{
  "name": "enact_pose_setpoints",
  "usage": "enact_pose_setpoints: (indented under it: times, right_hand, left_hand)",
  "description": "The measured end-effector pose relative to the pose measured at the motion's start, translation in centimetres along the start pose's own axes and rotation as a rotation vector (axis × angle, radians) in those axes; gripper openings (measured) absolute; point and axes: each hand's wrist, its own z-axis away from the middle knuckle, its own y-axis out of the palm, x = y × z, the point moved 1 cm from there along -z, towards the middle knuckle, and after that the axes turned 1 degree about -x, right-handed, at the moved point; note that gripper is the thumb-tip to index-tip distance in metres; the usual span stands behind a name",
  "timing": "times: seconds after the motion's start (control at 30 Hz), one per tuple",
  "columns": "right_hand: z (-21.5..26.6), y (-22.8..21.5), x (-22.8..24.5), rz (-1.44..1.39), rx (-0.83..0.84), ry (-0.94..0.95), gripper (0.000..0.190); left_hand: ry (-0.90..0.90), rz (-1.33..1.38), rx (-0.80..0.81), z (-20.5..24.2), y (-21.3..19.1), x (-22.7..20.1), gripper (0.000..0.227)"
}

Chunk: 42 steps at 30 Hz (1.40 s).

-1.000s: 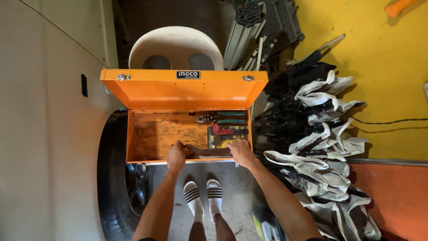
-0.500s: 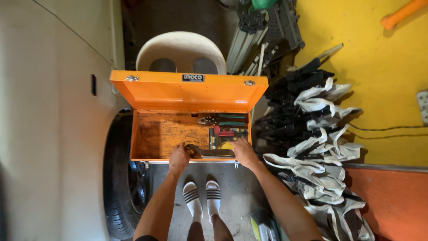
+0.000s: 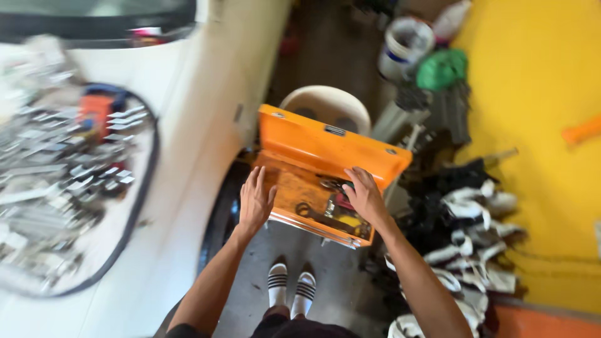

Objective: The person repeatedly picks up various hand tools from a circular mat on a car hood and places them into an orange toolbox. The person handles wrenches, pliers, and packaged items, arranging them inside the toolbox.

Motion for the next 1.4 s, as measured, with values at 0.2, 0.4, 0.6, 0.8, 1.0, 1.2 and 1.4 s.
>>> enact_pose_setpoints:
  times: [0.2,0.4,0.6,0.8,1.0,1.2,1.4]
  right_hand:
    - [-6.6,2.1,11.0,-0.124,-0.012,-0.280,0.045]
    - [-10.5,5.2,22.0,-0.284,0.027,-0.471,0.044]
    - [-12.3,9.2,31.5,-0.386,0.185,-0.573,0.044]
    - [-12.2,14.7,39.3,-0.384,0.336,-0.643,0.041]
    - [-11.2,20.7,46.1,-0.403,0.475,-0.574,0.029]
    - [-10.5,26.1,50.9,-0.429,0.491,-0.623,0.026]
    - [-8.9,30.5,53.2,-0.410,0.526,-0.660,0.023]
  left_hand:
    - [-0.052,0.046,-0.214,-0.2,-11.6,0.0,0.059]
    - [-0.132,-0.049,-0.385,1.9,-20.9,3.3,0.052]
    - [-0.217,-0.067,-0.470,6.7,-27.8,8.1,0.048]
    - [-0.337,-0.019,-0.433,11.6,-33.4,13.8,0.030]
    - [-0.421,0.099,-0.351,13.9,-37.4,20.2,0.026]
    - [-0.498,0.210,-0.416,16.2,-39.9,27.0,0.025]
    - [-0.605,0.226,-0.443,19.0,-40.1,32.2,0.023]
